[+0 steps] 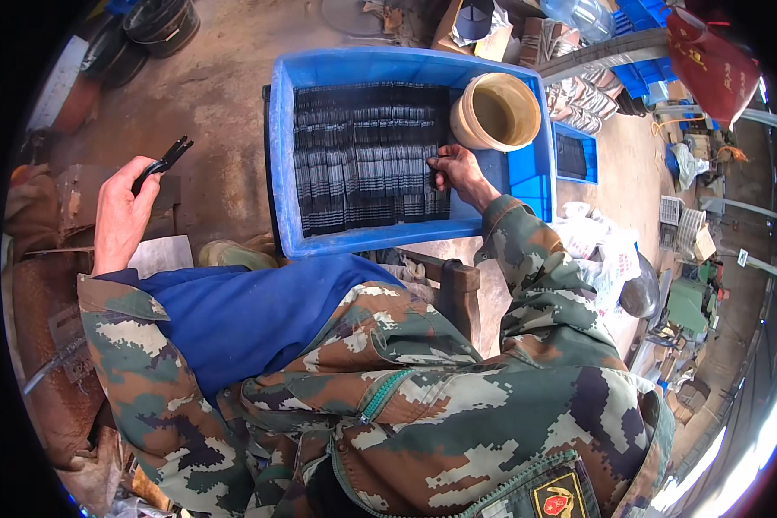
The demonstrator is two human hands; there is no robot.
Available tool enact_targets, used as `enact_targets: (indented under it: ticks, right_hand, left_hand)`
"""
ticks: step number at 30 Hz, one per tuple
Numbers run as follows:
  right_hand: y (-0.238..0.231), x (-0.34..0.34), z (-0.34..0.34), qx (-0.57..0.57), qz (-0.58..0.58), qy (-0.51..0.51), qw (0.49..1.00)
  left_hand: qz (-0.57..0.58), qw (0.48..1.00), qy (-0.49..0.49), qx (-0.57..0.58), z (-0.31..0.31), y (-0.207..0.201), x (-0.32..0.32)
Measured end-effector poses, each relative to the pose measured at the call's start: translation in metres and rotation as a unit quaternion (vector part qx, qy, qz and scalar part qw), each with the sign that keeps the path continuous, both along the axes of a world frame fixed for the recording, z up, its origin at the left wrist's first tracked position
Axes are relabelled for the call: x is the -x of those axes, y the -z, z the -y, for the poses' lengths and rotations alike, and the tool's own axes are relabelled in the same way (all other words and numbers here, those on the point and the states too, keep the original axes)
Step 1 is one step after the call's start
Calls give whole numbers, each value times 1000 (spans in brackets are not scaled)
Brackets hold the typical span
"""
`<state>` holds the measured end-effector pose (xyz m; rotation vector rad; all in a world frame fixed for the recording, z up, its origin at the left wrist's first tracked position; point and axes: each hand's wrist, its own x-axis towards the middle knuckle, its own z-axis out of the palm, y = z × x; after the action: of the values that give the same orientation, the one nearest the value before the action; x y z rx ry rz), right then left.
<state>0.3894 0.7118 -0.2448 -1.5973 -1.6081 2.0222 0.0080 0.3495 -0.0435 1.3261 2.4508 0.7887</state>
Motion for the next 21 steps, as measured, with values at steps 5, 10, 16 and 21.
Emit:
enact_targets:
  ticks: [5, 10, 16, 21]
  right_hand:
    - [0, 4, 0, -3, 26, 0, 1000]
    - [-11, 9, 1, -26, 75, -8, 997]
    - [-12, 10, -7, -165, 174, -126, 962]
    - [-14, -5, -6, -171, 150, -106, 968]
  left_hand:
    - [6, 1000, -8, 5, -2, -2, -1]
    - [4, 1000, -13, 4, 3, -5, -1]
    - [10, 1000, -13, -12, 4, -1, 6]
    - [67, 991, -77, -82, 6, -14, 7]
